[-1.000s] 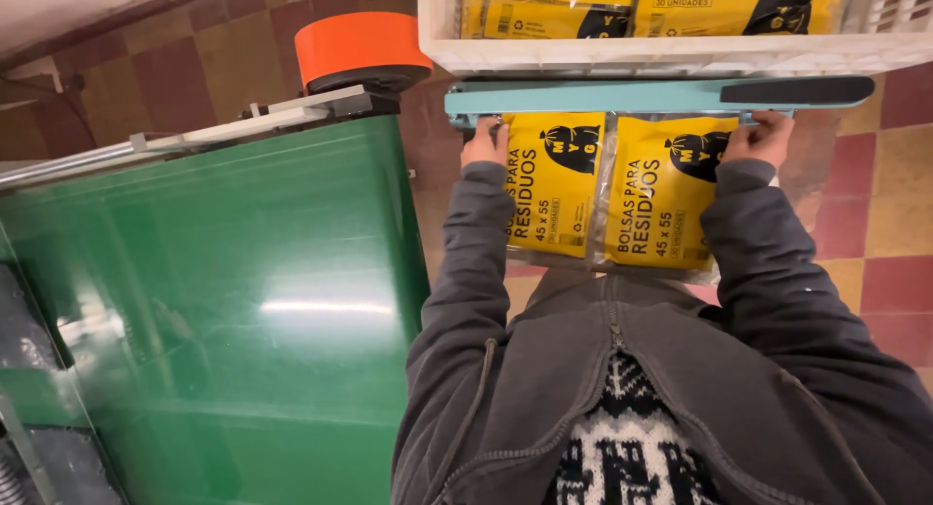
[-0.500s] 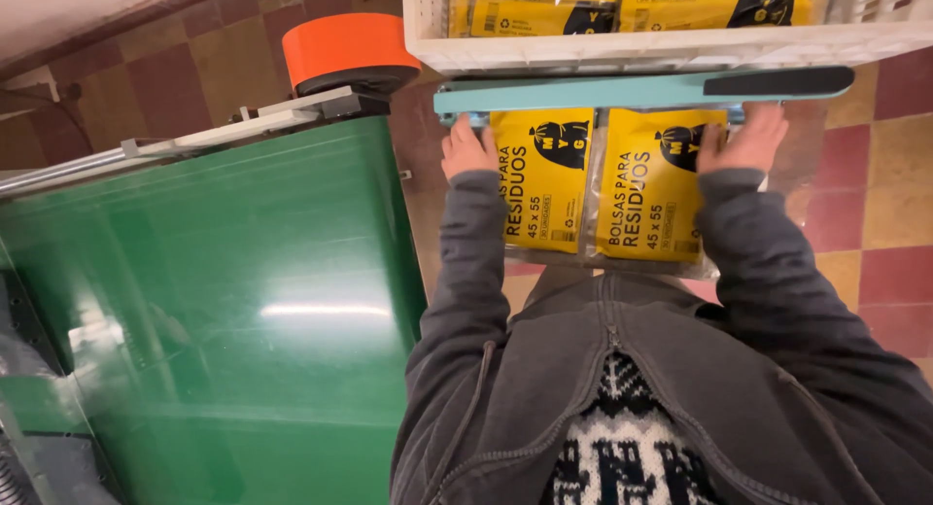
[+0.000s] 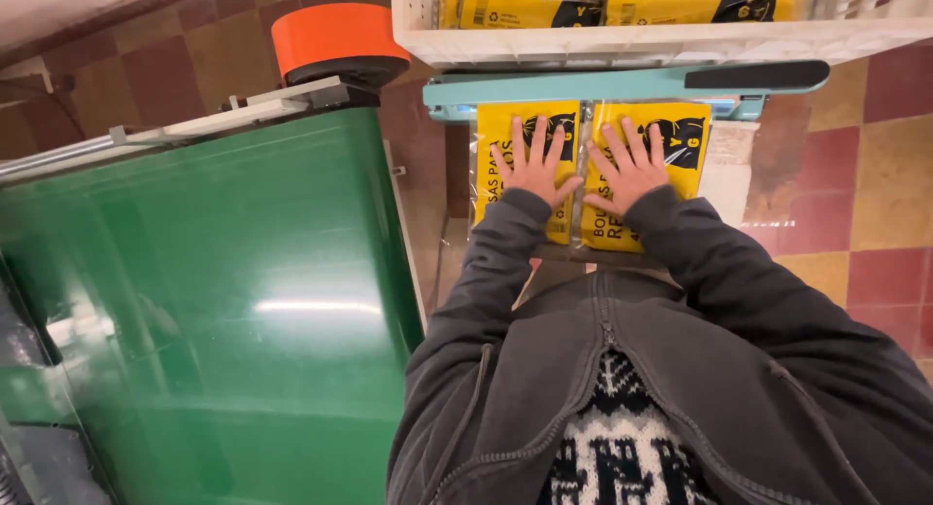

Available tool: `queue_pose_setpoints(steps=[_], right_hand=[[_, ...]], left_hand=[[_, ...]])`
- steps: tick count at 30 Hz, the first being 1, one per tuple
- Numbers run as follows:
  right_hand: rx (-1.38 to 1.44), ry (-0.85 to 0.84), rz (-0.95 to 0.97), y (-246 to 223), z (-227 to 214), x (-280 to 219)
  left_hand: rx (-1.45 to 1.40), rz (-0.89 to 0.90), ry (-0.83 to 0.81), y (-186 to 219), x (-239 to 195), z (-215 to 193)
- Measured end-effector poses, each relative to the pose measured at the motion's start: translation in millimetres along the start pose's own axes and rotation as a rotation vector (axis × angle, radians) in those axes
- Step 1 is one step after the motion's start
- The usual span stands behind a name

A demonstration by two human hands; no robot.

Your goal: Folding plastic trash bags and inserting them into pre-labeled plastic sleeves at a factory workstation.

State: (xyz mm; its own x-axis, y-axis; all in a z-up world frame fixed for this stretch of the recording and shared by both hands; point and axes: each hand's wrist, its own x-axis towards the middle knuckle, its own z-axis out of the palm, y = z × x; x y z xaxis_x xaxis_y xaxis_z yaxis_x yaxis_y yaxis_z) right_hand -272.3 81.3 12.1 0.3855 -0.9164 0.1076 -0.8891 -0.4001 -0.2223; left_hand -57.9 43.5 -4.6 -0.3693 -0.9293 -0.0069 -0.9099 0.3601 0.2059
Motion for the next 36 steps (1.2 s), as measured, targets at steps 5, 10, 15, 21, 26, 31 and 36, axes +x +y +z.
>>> queue_pose_setpoints(steps=[5, 10, 15, 21, 26, 31, 36], right_hand=[[-0.029, 0.022, -0.042, -5, -14, 5], [0.067, 0.147, -0.116, 15, -105, 38], [-0.107, 0.022, -0.028, 66, -143, 77], [-0.125, -0.068, 0.013, 113, -65, 75], [-0.040, -0.069, 0.016, 133, -28, 69], [0.080, -0.089, 0.024, 138, -19, 65], [0.054, -0.150, 0.084, 151, 0, 69]], left_hand=[[-0.005, 0.031, 0.019, -3, -4, 5], [0.001, 0.075, -0.123, 35, 7, -17], [-0.117, 0.347, -0.037, 101, 1, 29], [-0.109, 0.337, -0.087, 97, 19, 15], [-0.117, 0.342, -0.089, 95, 21, 24], [-0.143, 0.342, -0.093, 95, 18, 24], [-0.177, 0.297, -0.103, 81, 35, 91]])
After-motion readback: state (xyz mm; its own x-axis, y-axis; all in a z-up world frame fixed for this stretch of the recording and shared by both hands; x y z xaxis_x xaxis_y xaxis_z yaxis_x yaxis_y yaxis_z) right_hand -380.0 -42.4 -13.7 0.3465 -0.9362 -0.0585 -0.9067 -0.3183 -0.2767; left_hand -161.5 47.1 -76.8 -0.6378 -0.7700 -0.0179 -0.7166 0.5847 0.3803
